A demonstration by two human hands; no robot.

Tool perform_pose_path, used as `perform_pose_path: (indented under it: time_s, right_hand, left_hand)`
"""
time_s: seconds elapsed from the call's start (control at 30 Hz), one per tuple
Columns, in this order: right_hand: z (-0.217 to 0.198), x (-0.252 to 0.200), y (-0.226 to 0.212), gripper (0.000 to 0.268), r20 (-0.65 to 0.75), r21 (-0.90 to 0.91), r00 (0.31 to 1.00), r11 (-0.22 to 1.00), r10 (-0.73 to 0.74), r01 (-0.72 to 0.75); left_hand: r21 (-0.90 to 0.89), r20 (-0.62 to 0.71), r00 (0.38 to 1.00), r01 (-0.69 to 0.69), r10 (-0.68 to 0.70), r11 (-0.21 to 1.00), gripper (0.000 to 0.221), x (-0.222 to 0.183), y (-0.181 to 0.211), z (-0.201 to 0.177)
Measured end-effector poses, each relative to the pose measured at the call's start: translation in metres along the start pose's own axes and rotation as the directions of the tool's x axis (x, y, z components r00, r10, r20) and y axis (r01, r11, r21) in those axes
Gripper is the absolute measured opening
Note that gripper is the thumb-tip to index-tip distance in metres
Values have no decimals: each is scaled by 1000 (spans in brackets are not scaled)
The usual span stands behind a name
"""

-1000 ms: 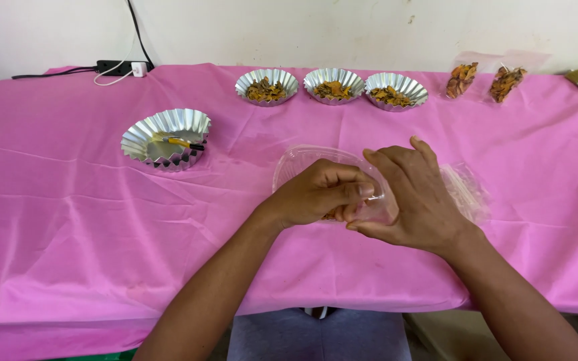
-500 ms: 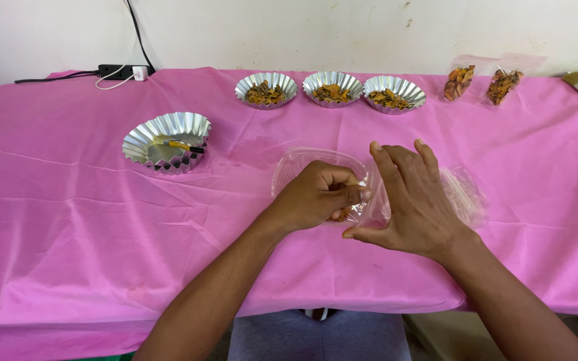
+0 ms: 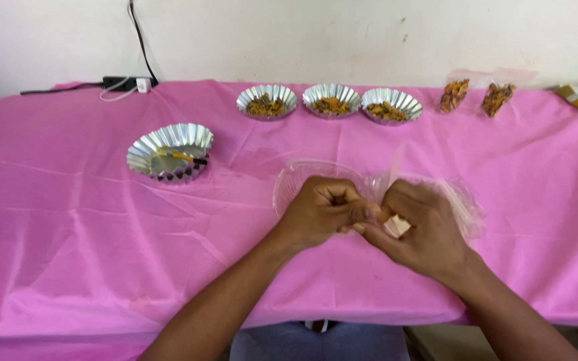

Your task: Applying a coating to small wood strips with a brush and then packaging them into plastic containers and bags.

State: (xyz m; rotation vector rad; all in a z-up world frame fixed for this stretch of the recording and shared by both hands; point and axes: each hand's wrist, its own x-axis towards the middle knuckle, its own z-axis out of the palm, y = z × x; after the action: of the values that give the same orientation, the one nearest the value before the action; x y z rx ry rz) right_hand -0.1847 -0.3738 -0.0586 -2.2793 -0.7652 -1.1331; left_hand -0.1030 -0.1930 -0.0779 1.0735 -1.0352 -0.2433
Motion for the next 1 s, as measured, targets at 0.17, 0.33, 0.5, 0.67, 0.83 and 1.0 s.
perform_pose_path:
  time_s: [0.17, 0.33, 0.5, 0.67, 0.83, 1.0]
  right_hand:
    - [-15, 2, -29, 40, 86, 199, 995, 978, 54, -70]
    - [-17, 0, -27, 46, -5, 162, 995, 982, 96, -94]
    - [-17, 2, -32, 45, 124, 159, 991, 985, 40, -60]
    - [-42, -9, -57, 44, 306, 43, 952, 999, -4, -10]
    - [-60, -7, -79, 29, 352, 176, 930, 984, -101, 40]
    - [-58, -17, -85, 40, 206, 412, 977, 900, 60, -142]
  left_hand:
    - [-88, 3, 1000, -14, 15, 996, 23, -1, -4, 1]
    - [-71, -13, 998, -69, 68, 995, 26, 3, 3, -9]
    - [-112, 102, 994, -23, 35, 993, 21, -9, 30, 16]
    - [93, 178, 984, -48, 31, 995, 29, -31, 39, 37]
    - [31, 244, 960, -152, 140, 988, 30, -41, 50, 51]
    - [122, 178, 973, -168, 145, 978, 36, -51, 64, 63]
